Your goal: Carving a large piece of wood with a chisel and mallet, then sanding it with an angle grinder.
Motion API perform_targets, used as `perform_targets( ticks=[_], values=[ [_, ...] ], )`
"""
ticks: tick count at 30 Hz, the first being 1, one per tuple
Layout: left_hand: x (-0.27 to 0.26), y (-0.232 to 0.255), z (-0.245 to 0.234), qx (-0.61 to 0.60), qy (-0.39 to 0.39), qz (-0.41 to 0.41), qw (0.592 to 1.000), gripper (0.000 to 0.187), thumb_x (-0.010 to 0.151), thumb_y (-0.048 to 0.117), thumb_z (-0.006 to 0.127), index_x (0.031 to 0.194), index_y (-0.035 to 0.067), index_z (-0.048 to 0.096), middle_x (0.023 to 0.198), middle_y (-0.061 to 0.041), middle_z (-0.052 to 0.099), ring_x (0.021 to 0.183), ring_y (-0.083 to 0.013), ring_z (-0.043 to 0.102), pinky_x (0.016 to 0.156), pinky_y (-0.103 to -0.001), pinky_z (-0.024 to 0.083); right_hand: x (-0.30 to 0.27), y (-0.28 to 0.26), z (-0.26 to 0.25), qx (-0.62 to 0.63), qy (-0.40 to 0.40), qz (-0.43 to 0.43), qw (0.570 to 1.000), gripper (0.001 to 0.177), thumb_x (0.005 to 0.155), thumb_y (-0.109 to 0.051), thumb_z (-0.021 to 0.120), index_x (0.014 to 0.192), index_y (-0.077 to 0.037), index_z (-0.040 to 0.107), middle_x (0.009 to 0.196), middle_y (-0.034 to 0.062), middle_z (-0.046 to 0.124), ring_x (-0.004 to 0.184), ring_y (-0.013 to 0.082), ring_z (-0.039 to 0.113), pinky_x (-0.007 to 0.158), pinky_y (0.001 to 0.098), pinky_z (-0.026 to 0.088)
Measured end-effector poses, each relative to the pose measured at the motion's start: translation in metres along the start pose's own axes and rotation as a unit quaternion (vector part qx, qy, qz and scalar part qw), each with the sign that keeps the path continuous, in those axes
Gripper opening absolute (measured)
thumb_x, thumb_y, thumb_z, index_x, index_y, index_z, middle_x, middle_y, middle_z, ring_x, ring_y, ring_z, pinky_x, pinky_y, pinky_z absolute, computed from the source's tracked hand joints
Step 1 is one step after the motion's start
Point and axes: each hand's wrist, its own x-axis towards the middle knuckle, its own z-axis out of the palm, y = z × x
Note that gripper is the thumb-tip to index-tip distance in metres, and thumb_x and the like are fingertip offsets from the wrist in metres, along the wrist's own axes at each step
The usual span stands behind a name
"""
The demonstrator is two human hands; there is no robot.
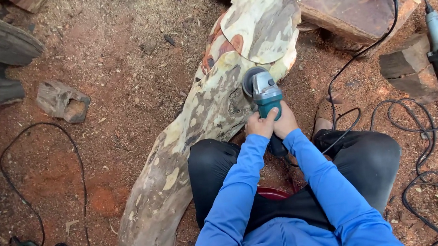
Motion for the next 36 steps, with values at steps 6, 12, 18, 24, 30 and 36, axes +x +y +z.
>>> perform_targets(
  ticks=[6,12,18,24,30,36],
  values=[
    [0.031,-0.023,0.013,-0.034,0.018,0.041,0.998,0.099,0.082,0.063,0.074,0.144,-0.01,0.051,0.128,-0.028,0.062,0.134,-0.0456,0.051,0.112,-0.059,0.041,-0.004,-0.009,0.001,-0.003,0.033,0.014,0.999,0.033,0.091,-0.026,0.067,0.116,-0.009,0.054,0.105,0.021,0.061,0.101,0.043,0.063,0.083,0.057,0.054],
    [0.013,-0.001,0.009,-0.012,0.007,0.091,0.996,0.052,0.082,0.051,0.078,0.064,0.014,0.046,0.056,0.003,0.033,0.058,-0.0203,0.047,0.076,-0.038,0.046,0.003,0.031,-0.004,0.006,0.07,0.04,0.997,0.035,0.089,-0.024,0.07,0.116,-0.011,0.053,0.105,0.0203,0.062,0.101,0.0415,0.063,0.084,0.055,0.055],
    [-0.002,0.001,0.005,-0.014,0.01,0.045,0.999,0.049,0.09,0.052,0.071,0.091,0.004,0.061,0.082,-0.011,0.061,0.092,-0.0294,0.063,0.087,-0.049,0.05,-0.006,0.001,-0.005,0.016,0.022,0.012,1.0,0.033,0.092,-0.022,0.07,0.119,-0.009,0.056,0.108,0.0203,0.064,0.104,0.0429,0.063,0.087,0.0595,0.055],
    [0.016,0.004,0.011,-0.01,-0.009,0.029,0.999,0.09,0.082,0.06,0.075,0.139,-0.006,0.056,0.133,-0.031,0.06,0.135,-0.0448,0.051,0.114,-0.059,0.04,0.004,0.013,-0.007,0.028,0.034,0.009,0.999,0.036,0.094,-0.023,0.069,0.122,-0.008,0.054,0.111,0.0217,0.062,0.105,0.043,0.062,0.09,0.0607,0.054],
    [0.024,-0.016,0.017,0.005,-0.066,0.023,0.998,0.088,0.087,0.059,0.073,0.149,0.0,0.051,0.141,-0.026,0.058,0.138,-0.0431,0.049,0.116,-0.062,0.04,-0.003,0.023,-0.001,0.03,0.071,0.024,0.997,0.047,0.086,-0.026,0.077,0.124,-0.012,0.052,0.115,0.0199,0.063,0.11,0.0403,0.061,0.094,0.0567,0.054],
    [0.066,-0.073,0.028,-0.056,0.012,0.04,0.998,0.089,0.082,0.062,0.081,0.147,0.006,0.055,0.121,-0.017,0.068,0.126,-0.0376,0.059,0.11,-0.058,0.046,-0.01,-0.008,0.006,0.014,0.02,0.016,1.0,0.065,0.081,-0.026,0.081,0.136,-0.011,0.049,0.123,0.0244,0.061,0.117,0.0485,0.058,0.097,0.0658,0.052]
  ],
)
